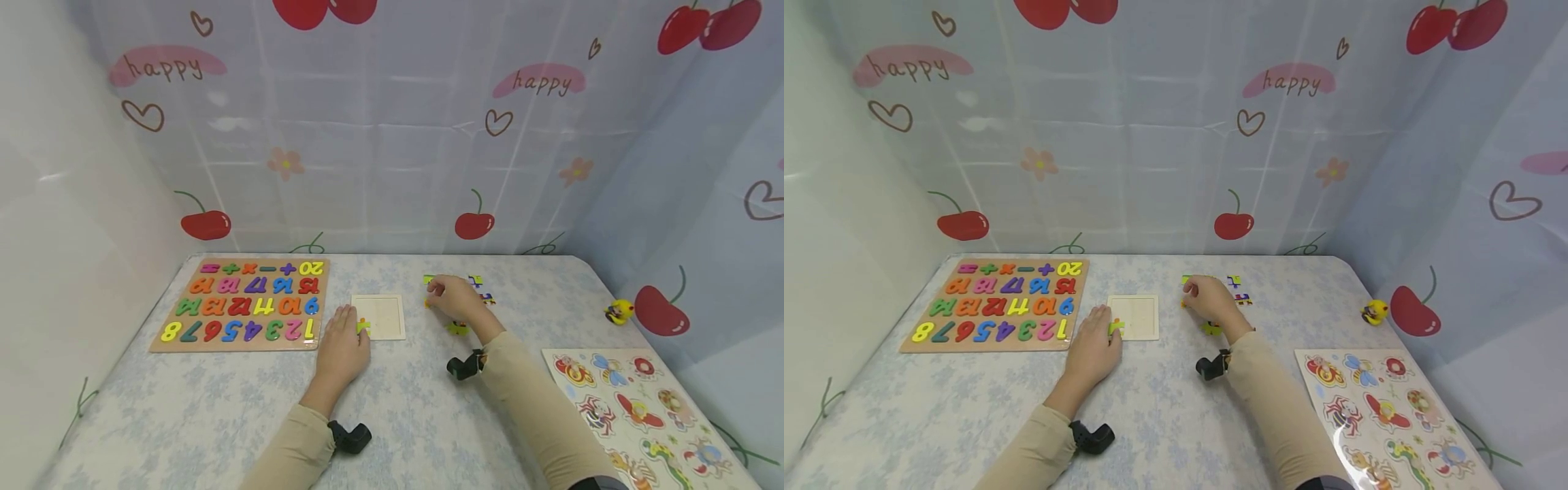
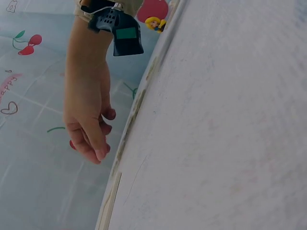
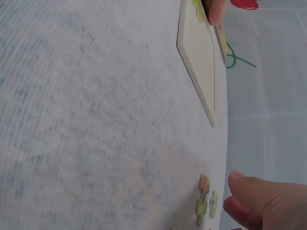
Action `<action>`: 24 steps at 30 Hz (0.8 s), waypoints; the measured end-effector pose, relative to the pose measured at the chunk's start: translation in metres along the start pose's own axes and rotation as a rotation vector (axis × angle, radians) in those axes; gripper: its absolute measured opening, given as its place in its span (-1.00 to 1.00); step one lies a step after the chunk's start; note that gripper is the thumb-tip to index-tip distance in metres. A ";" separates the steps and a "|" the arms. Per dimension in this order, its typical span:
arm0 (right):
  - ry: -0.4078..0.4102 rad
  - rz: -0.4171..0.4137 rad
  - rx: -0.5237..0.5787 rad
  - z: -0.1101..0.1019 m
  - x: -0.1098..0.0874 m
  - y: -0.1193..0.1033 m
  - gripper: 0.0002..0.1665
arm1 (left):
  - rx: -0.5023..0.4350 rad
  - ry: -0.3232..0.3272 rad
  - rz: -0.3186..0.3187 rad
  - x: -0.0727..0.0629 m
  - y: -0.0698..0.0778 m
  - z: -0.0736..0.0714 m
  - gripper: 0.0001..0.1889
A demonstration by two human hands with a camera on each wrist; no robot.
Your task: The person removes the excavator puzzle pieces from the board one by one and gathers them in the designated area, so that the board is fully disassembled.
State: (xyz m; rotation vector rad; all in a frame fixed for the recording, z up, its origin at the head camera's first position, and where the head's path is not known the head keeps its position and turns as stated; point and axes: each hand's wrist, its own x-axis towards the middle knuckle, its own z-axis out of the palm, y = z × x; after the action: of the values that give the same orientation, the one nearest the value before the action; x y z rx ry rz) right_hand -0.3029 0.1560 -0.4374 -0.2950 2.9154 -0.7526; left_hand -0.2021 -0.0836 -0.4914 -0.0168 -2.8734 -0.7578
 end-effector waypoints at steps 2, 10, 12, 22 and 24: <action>0.000 -0.045 0.019 0.001 -0.001 -0.006 -0.80 | -0.003 -0.006 0.001 0.000 0.000 -0.001 -0.37; -0.026 -0.181 0.063 0.017 -0.001 -0.029 -0.79 | -0.037 -0.038 -0.018 0.000 -0.001 -0.003 -0.31; -0.037 -0.197 0.074 0.021 -0.001 -0.034 -0.79 | -0.049 -0.061 -0.029 0.000 -0.001 -0.003 -0.26; -0.123 -0.247 0.092 0.043 0.001 -0.054 -0.74 | -0.065 -0.095 -0.024 -0.001 -0.001 -0.008 0.04; -0.140 -0.269 0.083 0.046 0.001 -0.059 -0.72 | -0.064 -0.092 -0.023 -0.001 -0.001 -0.007 0.05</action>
State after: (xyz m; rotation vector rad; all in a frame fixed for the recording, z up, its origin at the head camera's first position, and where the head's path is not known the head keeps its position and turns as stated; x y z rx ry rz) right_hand -0.2870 0.0838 -0.4484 -0.7110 2.7358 -0.8472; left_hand -0.1998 -0.0885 -0.4859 -0.0278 -2.9397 -0.8748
